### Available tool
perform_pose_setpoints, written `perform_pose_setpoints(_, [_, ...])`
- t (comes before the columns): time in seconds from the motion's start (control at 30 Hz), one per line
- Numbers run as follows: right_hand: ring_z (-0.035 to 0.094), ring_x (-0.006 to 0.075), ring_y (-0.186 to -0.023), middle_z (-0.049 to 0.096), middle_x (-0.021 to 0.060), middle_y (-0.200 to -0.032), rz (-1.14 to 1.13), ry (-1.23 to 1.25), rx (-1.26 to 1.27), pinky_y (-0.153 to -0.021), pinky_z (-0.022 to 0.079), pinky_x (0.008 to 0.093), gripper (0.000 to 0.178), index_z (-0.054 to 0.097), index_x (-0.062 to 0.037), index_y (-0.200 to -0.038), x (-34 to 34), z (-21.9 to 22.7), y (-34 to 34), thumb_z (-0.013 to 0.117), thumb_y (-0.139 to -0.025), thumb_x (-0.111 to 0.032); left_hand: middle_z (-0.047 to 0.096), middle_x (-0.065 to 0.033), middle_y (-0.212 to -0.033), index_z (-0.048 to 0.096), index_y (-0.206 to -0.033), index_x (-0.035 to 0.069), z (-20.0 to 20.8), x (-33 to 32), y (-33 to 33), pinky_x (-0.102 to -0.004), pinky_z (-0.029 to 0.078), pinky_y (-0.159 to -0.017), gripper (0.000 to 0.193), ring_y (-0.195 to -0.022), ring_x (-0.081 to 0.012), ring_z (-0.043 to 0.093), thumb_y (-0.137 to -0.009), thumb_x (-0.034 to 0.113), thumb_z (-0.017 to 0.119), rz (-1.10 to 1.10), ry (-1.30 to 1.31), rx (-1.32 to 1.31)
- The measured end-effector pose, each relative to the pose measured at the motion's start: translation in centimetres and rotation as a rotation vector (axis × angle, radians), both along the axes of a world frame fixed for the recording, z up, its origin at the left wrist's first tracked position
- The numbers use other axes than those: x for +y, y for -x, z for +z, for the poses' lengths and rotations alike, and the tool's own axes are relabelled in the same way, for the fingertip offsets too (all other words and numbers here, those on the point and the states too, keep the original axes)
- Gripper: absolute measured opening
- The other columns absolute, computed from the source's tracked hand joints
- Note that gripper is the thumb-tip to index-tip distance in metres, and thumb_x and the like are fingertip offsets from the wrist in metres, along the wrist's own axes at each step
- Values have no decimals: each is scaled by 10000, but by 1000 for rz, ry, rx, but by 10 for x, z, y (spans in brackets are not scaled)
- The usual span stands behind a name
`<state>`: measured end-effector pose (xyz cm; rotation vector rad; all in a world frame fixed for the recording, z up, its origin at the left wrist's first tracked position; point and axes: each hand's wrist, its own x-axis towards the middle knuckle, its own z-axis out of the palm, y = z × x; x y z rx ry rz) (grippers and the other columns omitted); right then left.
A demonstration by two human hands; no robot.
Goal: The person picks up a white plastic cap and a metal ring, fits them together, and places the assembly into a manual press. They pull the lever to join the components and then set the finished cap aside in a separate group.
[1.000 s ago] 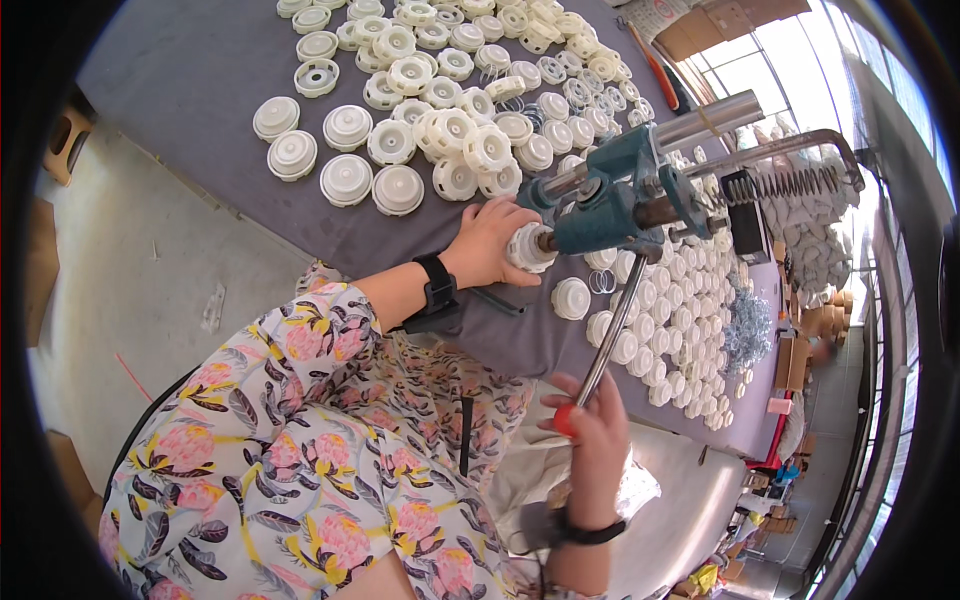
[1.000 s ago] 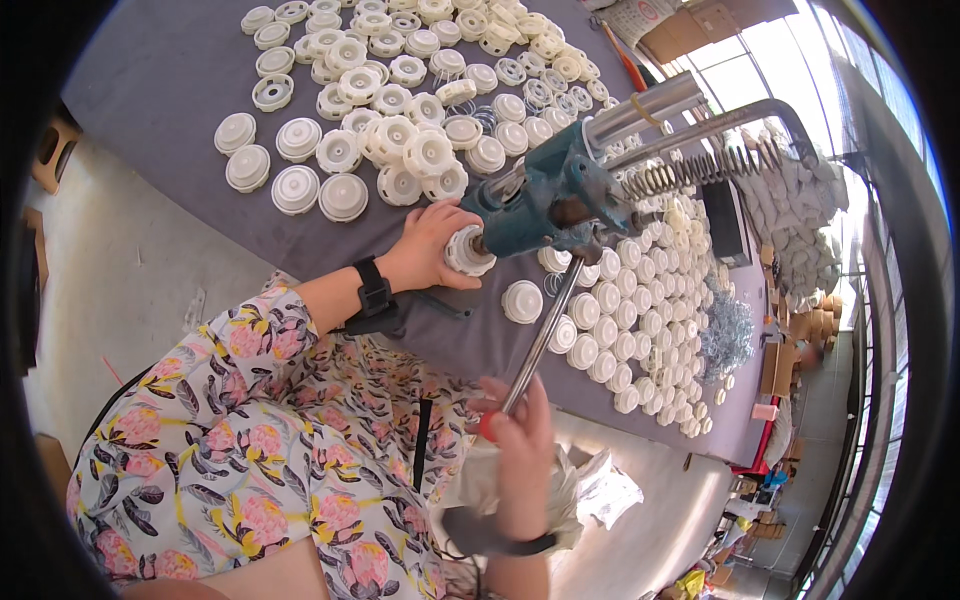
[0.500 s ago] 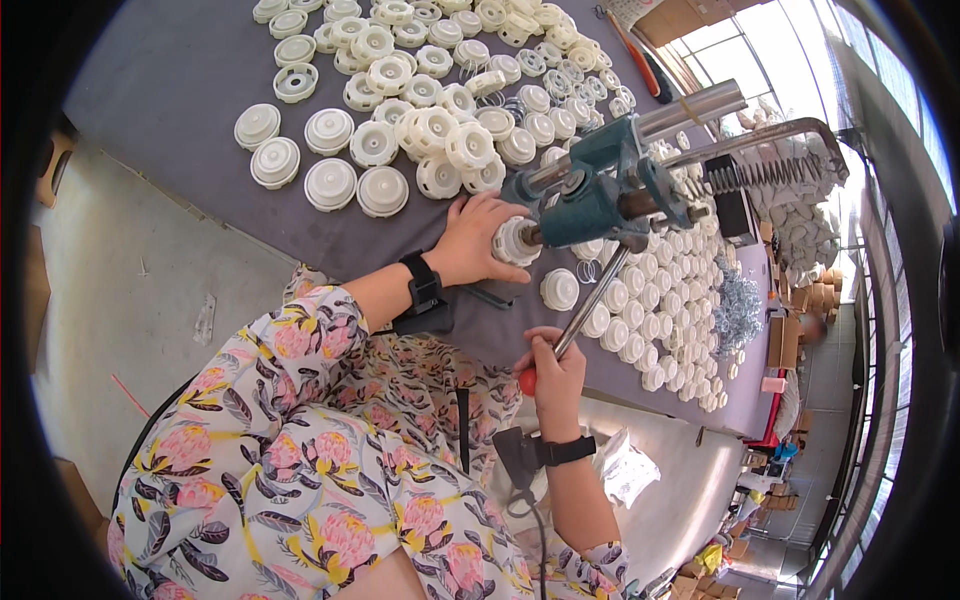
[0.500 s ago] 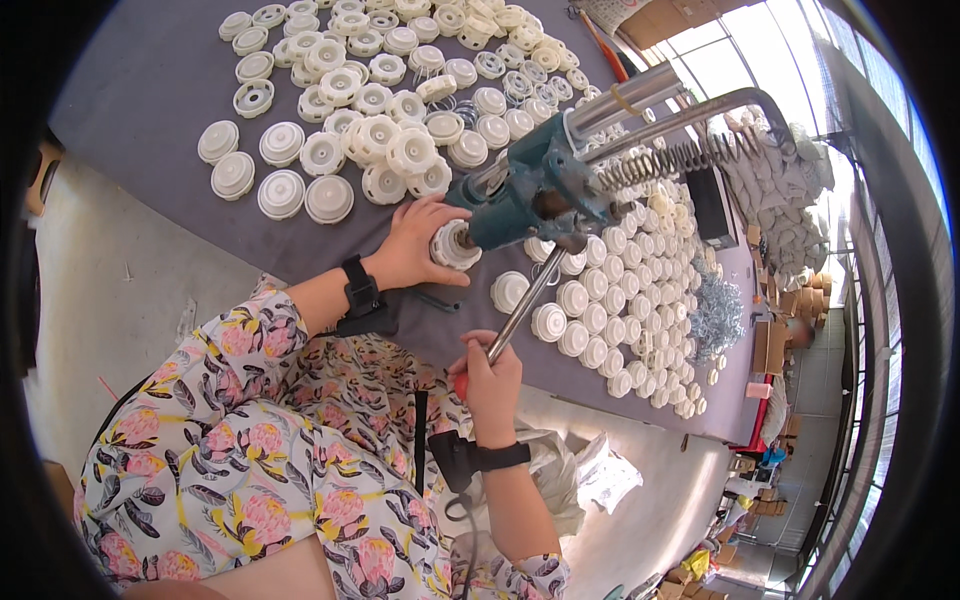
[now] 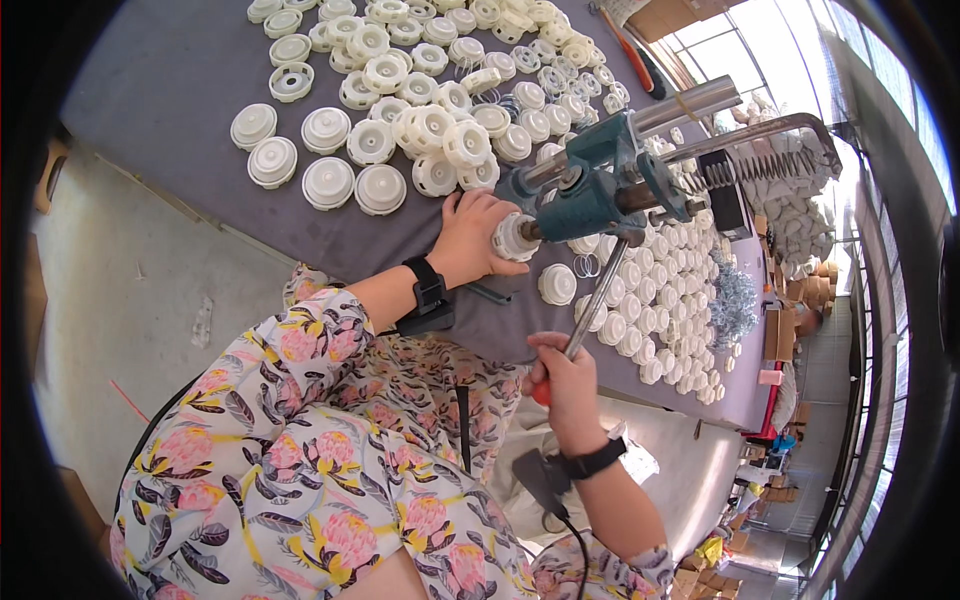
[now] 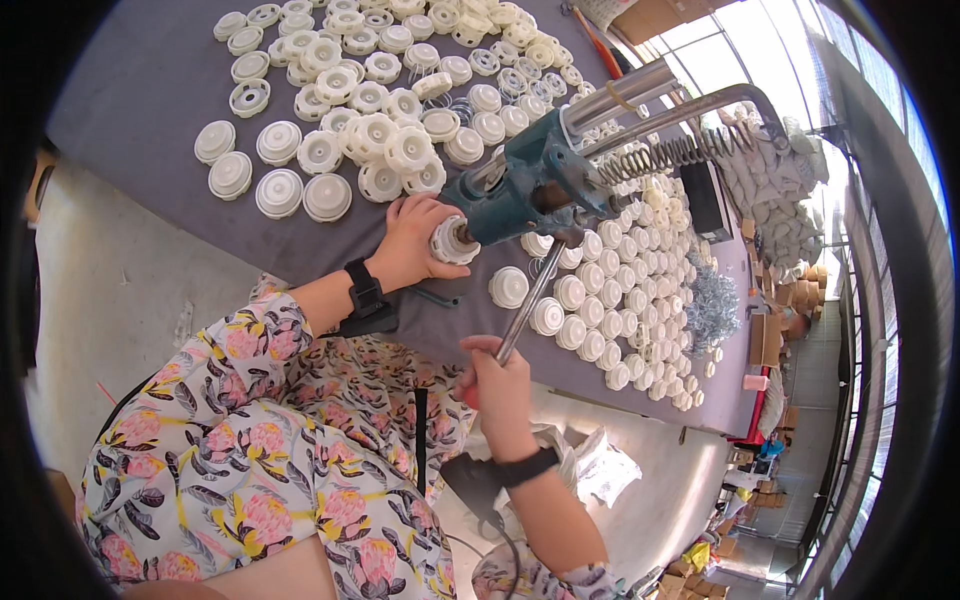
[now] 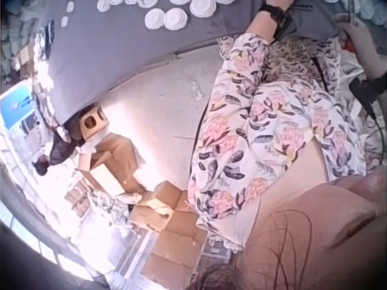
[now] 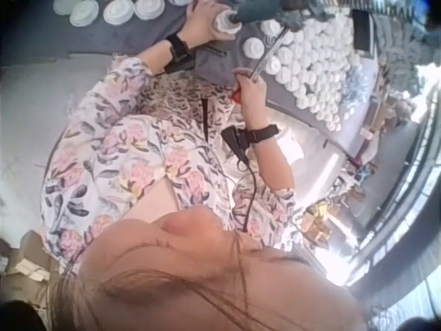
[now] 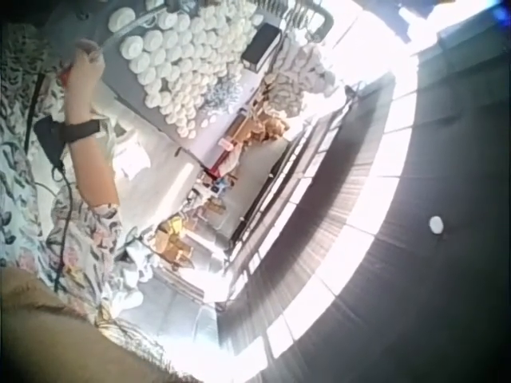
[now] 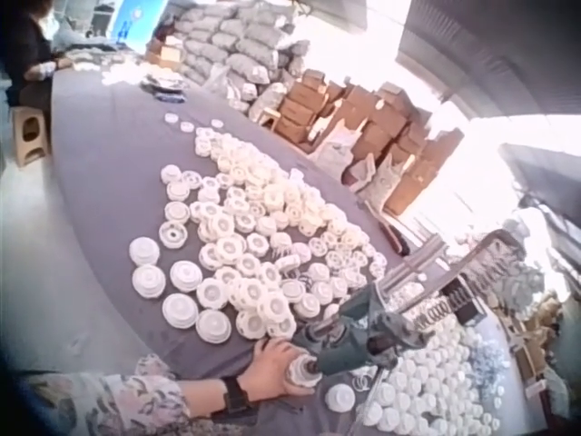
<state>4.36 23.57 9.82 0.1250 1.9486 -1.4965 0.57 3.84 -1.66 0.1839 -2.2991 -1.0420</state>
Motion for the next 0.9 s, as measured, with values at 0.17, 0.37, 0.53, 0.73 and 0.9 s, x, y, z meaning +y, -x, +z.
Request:
perform_pose_setpoints(0.17, [485, 129, -387, 469, 46, -489, -53, 84, 189, -381, 378, 245, 142, 566, 22, -895, -1, -27, 2, 456, -847, -54, 523, -36, -1084, 539, -1082, 162, 5, 1, -2, -509, 208, -979, 706, -1185, -287, 375, -489, 438, 805, -5, -24, -9])
perform_pose_setpoints(0.37, [485, 130, -390, 475, 47, -487, -73, 52, 227, -380, 368, 240, 133, 566, 20, -889, -10, -28, 2, 460, -842, -46, 520, -39, -1093, 539, -1089, 156, 8, 1, -4, -508, 206, -982, 712, -1185, -284, 375, -493, 440, 804, 1, -24, 6])
perform_pose_setpoints(0.53, [482, 136, -391, 476, 48, -492, -71, 90, 223, -386, 377, 251, 138, 567, 30, -897, -5, -29, 4, 465, -837, -40, 516, -47, -1111, 536, -1102, 144, 9, -1, -1, -492, 206, -985, 708, -1194, -275, 372, -508, 417, 806, -23, -16, -44])
perform_pose_setpoints(0.73, [490, 157, -413, 479, 51, -519, -7, 55, 16, -420, 401, 275, 146, 565, 42, -914, 2, 14, -1, 466, -838, -34, 491, -96, -1213, 525, -1136, 127, 13, -9, -4, -477, 188, -1000, 712, -1285, -276, 293, -540, 395, 807, -194, -141, -106])
perform_pose_setpoints(0.9, [486, 157, -413, 475, 50, -516, 9, -2, -41, -420, 401, 272, 152, 561, 42, -924, 6, 17, -2, 457, -848, -37, 491, -91, -1226, 523, -1139, 124, 20, -12, -3, -478, 167, -1020, 711, -1305, -295, 262, -543, 381, 813, -300, -125, -133])
